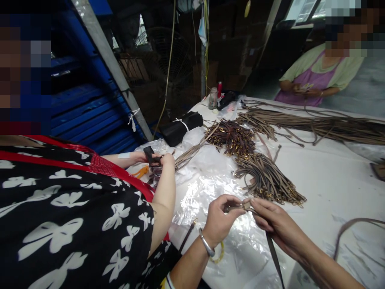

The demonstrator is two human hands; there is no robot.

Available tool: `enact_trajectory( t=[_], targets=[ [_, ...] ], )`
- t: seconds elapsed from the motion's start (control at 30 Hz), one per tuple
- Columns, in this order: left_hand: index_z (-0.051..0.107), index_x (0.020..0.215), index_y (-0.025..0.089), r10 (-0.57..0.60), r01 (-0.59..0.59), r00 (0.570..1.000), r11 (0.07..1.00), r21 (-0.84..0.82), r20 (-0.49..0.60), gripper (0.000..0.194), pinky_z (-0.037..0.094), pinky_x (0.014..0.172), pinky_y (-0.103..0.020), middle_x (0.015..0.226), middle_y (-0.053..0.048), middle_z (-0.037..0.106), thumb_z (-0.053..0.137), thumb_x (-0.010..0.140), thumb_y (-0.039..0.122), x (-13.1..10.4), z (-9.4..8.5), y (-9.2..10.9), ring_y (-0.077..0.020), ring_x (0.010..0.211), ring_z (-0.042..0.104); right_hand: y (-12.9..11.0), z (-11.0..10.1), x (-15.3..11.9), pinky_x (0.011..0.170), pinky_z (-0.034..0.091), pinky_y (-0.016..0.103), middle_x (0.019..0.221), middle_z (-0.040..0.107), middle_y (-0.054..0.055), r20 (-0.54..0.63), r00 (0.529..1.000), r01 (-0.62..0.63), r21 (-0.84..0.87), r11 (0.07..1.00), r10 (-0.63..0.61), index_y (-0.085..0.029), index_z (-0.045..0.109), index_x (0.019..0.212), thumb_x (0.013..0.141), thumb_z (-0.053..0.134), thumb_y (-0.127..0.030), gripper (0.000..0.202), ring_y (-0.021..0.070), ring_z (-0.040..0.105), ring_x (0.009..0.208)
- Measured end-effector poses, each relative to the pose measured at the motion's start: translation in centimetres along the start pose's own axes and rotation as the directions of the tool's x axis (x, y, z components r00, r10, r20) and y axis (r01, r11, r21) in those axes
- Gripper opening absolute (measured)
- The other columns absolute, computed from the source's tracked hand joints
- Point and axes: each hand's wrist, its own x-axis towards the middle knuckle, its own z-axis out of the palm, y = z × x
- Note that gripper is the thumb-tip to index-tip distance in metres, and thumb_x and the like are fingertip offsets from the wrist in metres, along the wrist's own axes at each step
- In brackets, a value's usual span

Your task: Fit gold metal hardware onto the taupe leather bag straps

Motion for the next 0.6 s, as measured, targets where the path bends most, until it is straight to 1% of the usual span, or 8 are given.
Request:
enact_trajectory(
  t=[0.07, 0.17, 0.27, 0.33, 0.43, 0.5, 0.53, 0.6],
  targets=[
    [0.071, 0.086, 0.015, 0.067, -0.064, 0.998, 0.992, 0.111, -0.017, 0.017, 0.049, 0.075, -0.025, 0.086, -0.004, 0.070, 0.076, 0.071, 0.010, -0.1, -0.2, 0.3, -0.0158, 0.080, 0.064, 0.0, 0.0, 0.3, 0.046, 0.009, 0.024, 0.056, 0.031, -0.007, 0.021, 1.000, -0.009, -0.022, 1.000, 0.010, -0.016, 0.071, 0.102, 0.088, 0.064, -0.043, 0.031, 0.0074, 0.015, 0.051],
    [0.071, 0.082, 0.017, 0.218, -0.201, 0.975, 0.936, 0.290, -0.030, 0.016, 0.048, 0.076, -0.025, 0.084, -0.002, 0.069, 0.076, 0.071, 0.006, -0.2, -0.4, 0.8, -0.0157, 0.082, 0.062, -0.3, -0.1, 0.4, 0.049, 0.011, 0.025, 0.061, 0.037, -0.005, 0.023, 1.000, 0.008, -0.084, 0.996, -0.006, -0.017, 0.070, 0.106, 0.089, 0.064, -0.043, 0.033, 0.0082, 0.019, 0.054],
    [0.070, 0.078, 0.018, 0.372, -0.330, 0.928, 0.849, 0.413, -0.022, 0.017, 0.047, 0.078, -0.027, 0.081, -0.001, 0.070, 0.077, 0.071, 0.005, -0.3, -0.6, 1.1, -0.0163, 0.083, 0.062, -0.7, 0.0, 0.2, 0.051, 0.016, 0.025, 0.070, 0.047, -0.001, 0.008, 0.999, 0.042, -0.136, 0.990, -0.041, -0.017, 0.069, 0.108, 0.087, 0.066, -0.044, 0.035, 0.0093, 0.027, 0.057],
    [0.070, 0.078, 0.019, 0.451, -0.395, 0.892, 0.789, 0.471, -0.007, 0.015, 0.046, 0.079, -0.028, 0.081, 0.000, 0.071, 0.077, 0.073, 0.008, -0.4, -0.8, 1.2, -0.0164, 0.082, 0.062, -0.8, 0.2, -0.1, 0.052, 0.020, 0.026, 0.072, 0.051, 0.001, 0.019, 0.997, 0.075, -0.125, 0.989, -0.073, -0.016, 0.070, 0.107, 0.088, 0.063, -0.047, 0.037, 0.0104, 0.031, 0.059],
    [0.069, 0.081, 0.020, 0.548, -0.462, 0.836, 0.685, 0.563, 0.019, 0.012, 0.046, 0.079, -0.030, 0.081, 0.000, 0.072, 0.073, 0.078, 0.009, -0.5, -1.4, 1.2, -0.0166, 0.081, 0.062, -0.8, 0.4, -0.6, 0.050, 0.021, 0.025, 0.062, 0.048, -0.001, -0.020, 0.993, 0.109, -0.116, 0.987, -0.112, -0.016, 0.069, 0.111, 0.090, 0.056, -0.051, 0.043, 0.0109, 0.030, 0.055],
    [0.068, 0.081, 0.020, 0.607, -0.494, 0.794, 0.607, 0.623, 0.037, 0.011, 0.047, 0.079, -0.031, 0.080, -0.001, 0.071, 0.069, 0.081, 0.009, -0.5, -1.9, 1.0, -0.0167, 0.080, 0.062, -0.7, 0.5, -0.8, 0.048, 0.024, 0.024, 0.060, 0.051, -0.001, -0.102, 0.983, 0.124, -0.226, 0.966, -0.150, -0.020, 0.067, 0.116, 0.087, 0.060, -0.052, 0.044, 0.0112, 0.034, 0.053],
    [0.067, 0.081, 0.020, 0.636, -0.506, 0.770, 0.566, 0.651, 0.046, 0.011, 0.047, 0.080, -0.031, 0.079, -0.001, 0.070, 0.068, 0.082, 0.008, -0.5, -2.1, 0.8, -0.0167, 0.079, 0.061, -0.7, 0.5, -0.9, 0.048, 0.028, 0.024, 0.066, 0.058, 0.000, -0.132, 0.974, 0.134, -0.317, 0.939, -0.184, -0.021, 0.067, 0.117, 0.084, 0.064, -0.052, 0.045, 0.0120, 0.040, 0.054],
    [0.067, 0.080, 0.019, 0.685, -0.525, 0.725, 0.482, 0.701, 0.072, 0.012, 0.048, 0.080, -0.032, 0.076, -0.002, 0.069, 0.065, 0.083, 0.008, -0.5, -2.5, 0.6, -0.0168, 0.077, 0.061, -0.8, 0.4, -1.2, 0.053, 0.038, 0.026, 0.090, 0.069, 0.005, -0.134, 0.953, 0.167, -0.520, 0.838, -0.273, -0.025, 0.069, 0.115, 0.079, 0.068, -0.052, 0.045, 0.0150, 0.052, 0.062]
  ],
)
